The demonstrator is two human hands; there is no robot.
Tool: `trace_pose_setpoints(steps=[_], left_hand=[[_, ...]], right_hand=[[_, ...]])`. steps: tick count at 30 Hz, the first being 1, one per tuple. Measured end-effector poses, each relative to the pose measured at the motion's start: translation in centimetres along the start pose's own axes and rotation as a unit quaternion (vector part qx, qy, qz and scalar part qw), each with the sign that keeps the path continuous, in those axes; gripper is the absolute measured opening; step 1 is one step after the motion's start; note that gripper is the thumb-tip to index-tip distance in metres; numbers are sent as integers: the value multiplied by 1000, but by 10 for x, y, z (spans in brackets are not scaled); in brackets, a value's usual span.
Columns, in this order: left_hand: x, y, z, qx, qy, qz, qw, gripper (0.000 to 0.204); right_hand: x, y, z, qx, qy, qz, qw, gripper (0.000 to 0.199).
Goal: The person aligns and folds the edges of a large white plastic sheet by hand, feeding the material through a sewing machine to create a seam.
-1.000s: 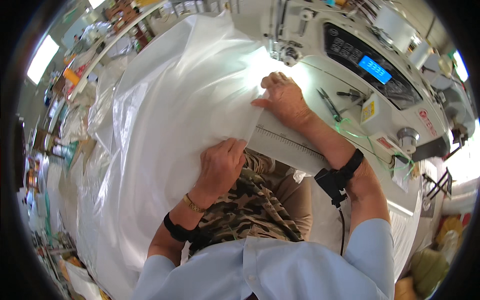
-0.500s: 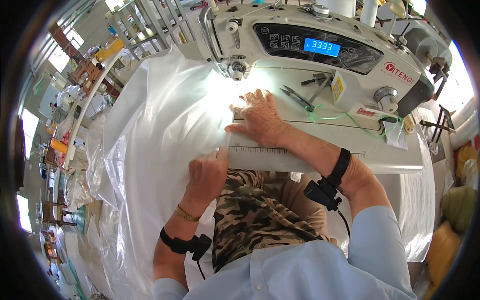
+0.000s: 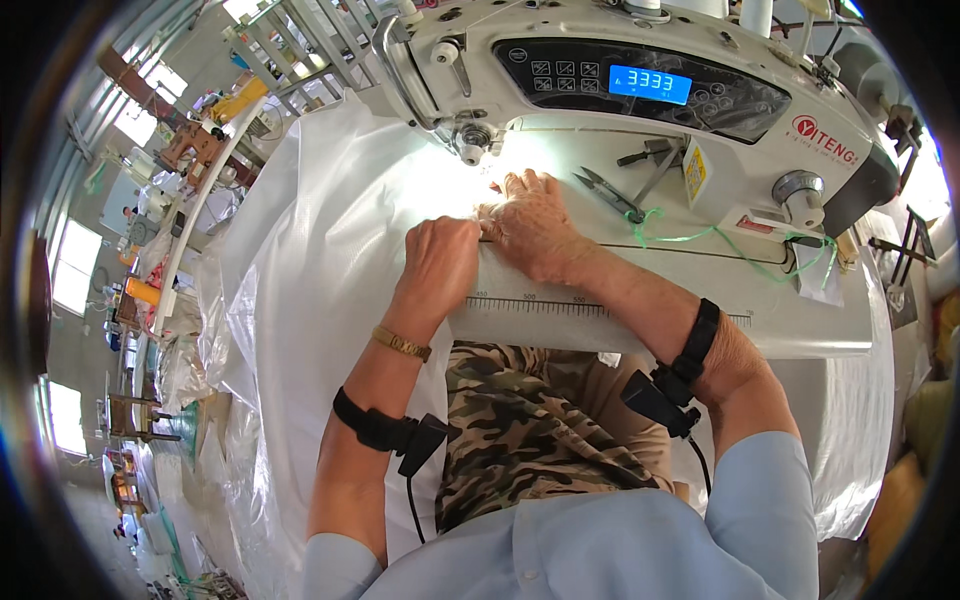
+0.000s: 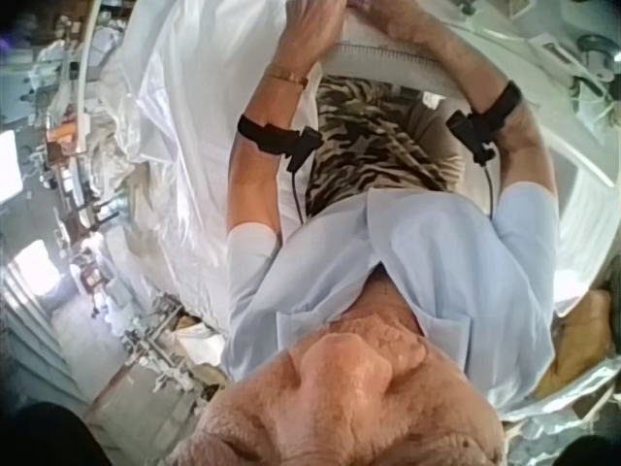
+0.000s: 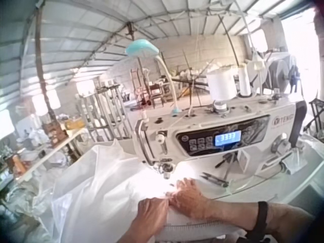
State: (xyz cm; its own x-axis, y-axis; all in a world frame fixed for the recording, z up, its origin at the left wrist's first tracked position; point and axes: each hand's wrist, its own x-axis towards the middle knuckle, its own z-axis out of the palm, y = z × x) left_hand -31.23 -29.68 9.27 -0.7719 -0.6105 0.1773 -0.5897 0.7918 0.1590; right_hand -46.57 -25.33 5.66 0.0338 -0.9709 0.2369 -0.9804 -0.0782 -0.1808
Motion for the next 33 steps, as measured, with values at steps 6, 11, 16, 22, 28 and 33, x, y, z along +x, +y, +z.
trace_pose_setpoints(steps=[6, 11, 16, 22, 28, 33], left_hand=[[17, -12, 14, -19, 86, -55, 995, 17], [-28, 5, 10, 0, 40, -52, 998, 19], [-47, 5, 12, -18, 96, -16, 995, 22], [-31, -7, 18, -9, 138, 44, 989, 9], [-16, -11, 15, 13, 83, -29, 996, 14], [0, -9, 14, 23, 67, -47, 996, 17]], right_hand=[[10, 11, 6, 53, 45, -26, 997, 35], [2, 27, 7, 66, 65, -29, 995, 31], [-2, 14, -1, 62, 46, -29, 997, 25], [-1, 11, 6, 42, 96, -49, 993, 25], [-1, 7, 8, 8, 74, -40, 996, 26], [-1, 6, 4, -15, 71, -41, 997, 28]])
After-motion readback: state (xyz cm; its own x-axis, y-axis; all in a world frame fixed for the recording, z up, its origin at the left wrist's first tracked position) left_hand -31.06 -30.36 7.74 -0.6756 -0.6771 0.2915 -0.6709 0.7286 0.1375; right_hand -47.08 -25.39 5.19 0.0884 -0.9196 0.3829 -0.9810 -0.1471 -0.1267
